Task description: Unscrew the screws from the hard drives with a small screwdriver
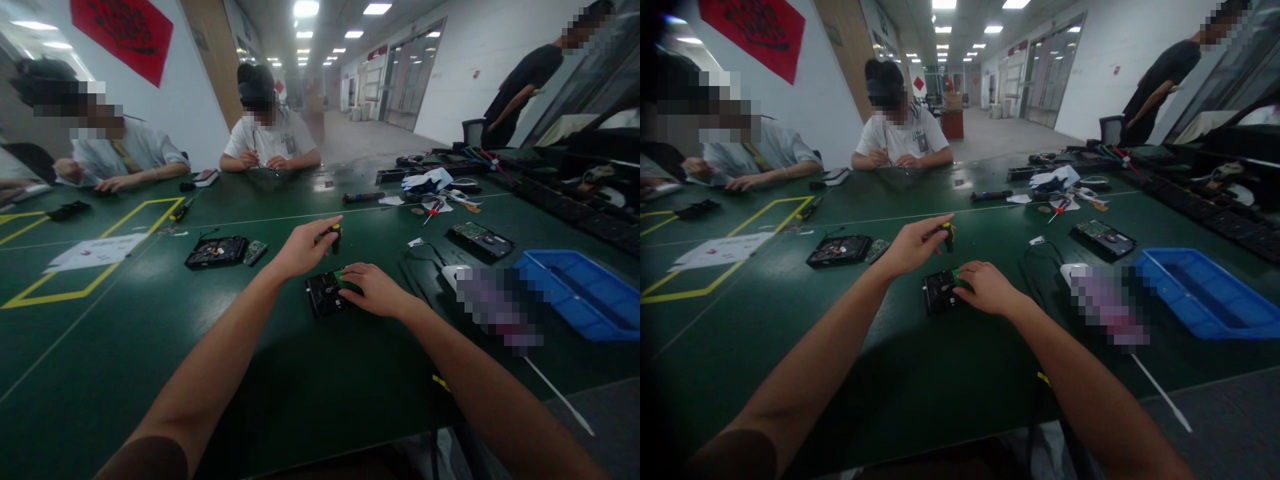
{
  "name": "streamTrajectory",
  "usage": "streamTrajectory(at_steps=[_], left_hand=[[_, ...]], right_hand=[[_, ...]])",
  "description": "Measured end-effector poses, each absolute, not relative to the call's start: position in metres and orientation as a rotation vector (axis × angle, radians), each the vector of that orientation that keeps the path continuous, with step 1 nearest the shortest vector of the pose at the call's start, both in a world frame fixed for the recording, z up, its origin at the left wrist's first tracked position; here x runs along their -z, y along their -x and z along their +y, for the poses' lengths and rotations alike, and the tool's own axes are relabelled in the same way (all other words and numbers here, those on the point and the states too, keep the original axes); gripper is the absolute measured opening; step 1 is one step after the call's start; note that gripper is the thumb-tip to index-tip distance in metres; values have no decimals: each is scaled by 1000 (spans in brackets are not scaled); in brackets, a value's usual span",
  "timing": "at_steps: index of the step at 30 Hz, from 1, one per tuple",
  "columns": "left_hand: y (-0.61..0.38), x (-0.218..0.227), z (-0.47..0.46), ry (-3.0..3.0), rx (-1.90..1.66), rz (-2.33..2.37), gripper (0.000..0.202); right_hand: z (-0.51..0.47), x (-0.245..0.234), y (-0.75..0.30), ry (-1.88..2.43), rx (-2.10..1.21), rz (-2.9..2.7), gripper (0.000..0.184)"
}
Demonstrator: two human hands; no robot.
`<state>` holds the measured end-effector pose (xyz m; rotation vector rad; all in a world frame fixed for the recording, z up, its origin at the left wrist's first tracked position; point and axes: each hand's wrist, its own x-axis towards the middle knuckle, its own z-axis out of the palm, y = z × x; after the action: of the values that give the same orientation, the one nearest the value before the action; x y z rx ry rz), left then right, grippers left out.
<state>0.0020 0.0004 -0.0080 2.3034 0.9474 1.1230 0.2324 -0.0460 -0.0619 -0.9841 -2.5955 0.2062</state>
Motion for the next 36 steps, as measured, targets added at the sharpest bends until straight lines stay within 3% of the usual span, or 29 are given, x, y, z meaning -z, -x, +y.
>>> streamTrajectory(at_steps=[7, 13, 21, 36], left_hand=[[-1, -1, -4, -2443, -1154, 1001, 35], [1, 5, 2, -2416, -1081, 851, 48], [-3, -2, -5, -2446, -1114, 948, 35], [-1, -4, -5, -2469, -1086, 937, 45]], right_hand=[[-46, 63, -233, 971, -204, -2593, 32], [-47, 60, -232, 984, -205, -2595, 33], [-46, 63, -233, 986, -199, -2598, 33], [-44, 66, -235, 970, -218, -2565, 33]])
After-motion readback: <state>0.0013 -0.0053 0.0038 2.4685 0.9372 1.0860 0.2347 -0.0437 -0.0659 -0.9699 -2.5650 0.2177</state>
